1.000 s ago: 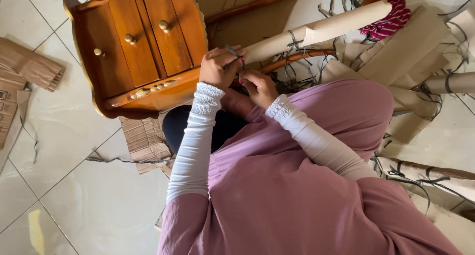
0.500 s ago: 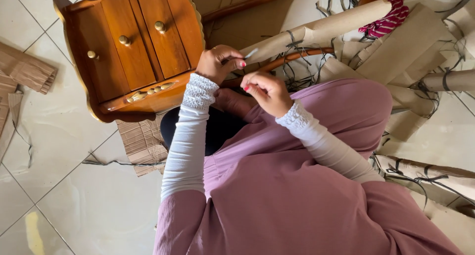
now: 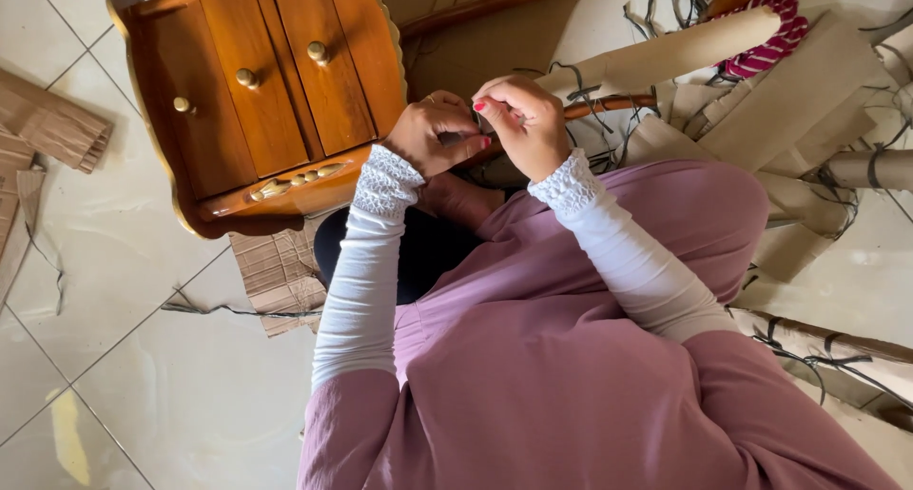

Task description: Wrapping wooden furniture legs with protective paper and securing them with ties.

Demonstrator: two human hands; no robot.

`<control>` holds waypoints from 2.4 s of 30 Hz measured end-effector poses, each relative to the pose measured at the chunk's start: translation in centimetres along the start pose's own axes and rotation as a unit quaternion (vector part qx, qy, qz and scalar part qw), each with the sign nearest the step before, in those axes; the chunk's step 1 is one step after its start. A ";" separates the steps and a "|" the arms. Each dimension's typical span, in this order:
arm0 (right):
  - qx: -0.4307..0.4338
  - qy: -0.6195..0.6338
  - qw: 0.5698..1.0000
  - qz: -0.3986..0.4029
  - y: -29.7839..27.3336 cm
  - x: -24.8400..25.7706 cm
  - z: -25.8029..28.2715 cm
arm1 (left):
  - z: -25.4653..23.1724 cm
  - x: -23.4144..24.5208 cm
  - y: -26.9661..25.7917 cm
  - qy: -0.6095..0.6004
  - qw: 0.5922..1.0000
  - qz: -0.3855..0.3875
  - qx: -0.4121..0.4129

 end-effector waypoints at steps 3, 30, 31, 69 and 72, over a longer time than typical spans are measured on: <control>-0.032 -0.016 0.999 -0.006 -0.6 -0.3 0.3 | 0.6 -0.1 -1.0 0.060 0.997 -0.038 0.036; 0.092 -0.098 0.989 -0.063 -3.5 -0.9 0.4 | 0.4 0.2 -1.4 0.120 0.963 -0.091 0.223; 0.099 -0.111 0.987 -0.054 -3.6 -1.0 0.4 | 0.5 0.0 -1.5 0.115 0.955 -0.087 0.259; -0.198 0.065 0.976 -0.057 -5.7 -1.7 -2.5 | 0.6 -0.6 -3.4 0.119 0.974 -0.130 0.144; -0.187 0.076 0.977 -0.070 -5.9 -1.6 -2.5 | 0.2 -0.6 -3.5 0.111 0.972 -0.147 0.145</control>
Point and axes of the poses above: each hand's wrist, its own y-axis towards the middle knuckle, its own x-axis out of the back of the hand, z = x × y, the point moved 4 cm from there along y, towards the middle knuckle, and after that the axes turned 7 degrees about x, right-handed, at the moved point
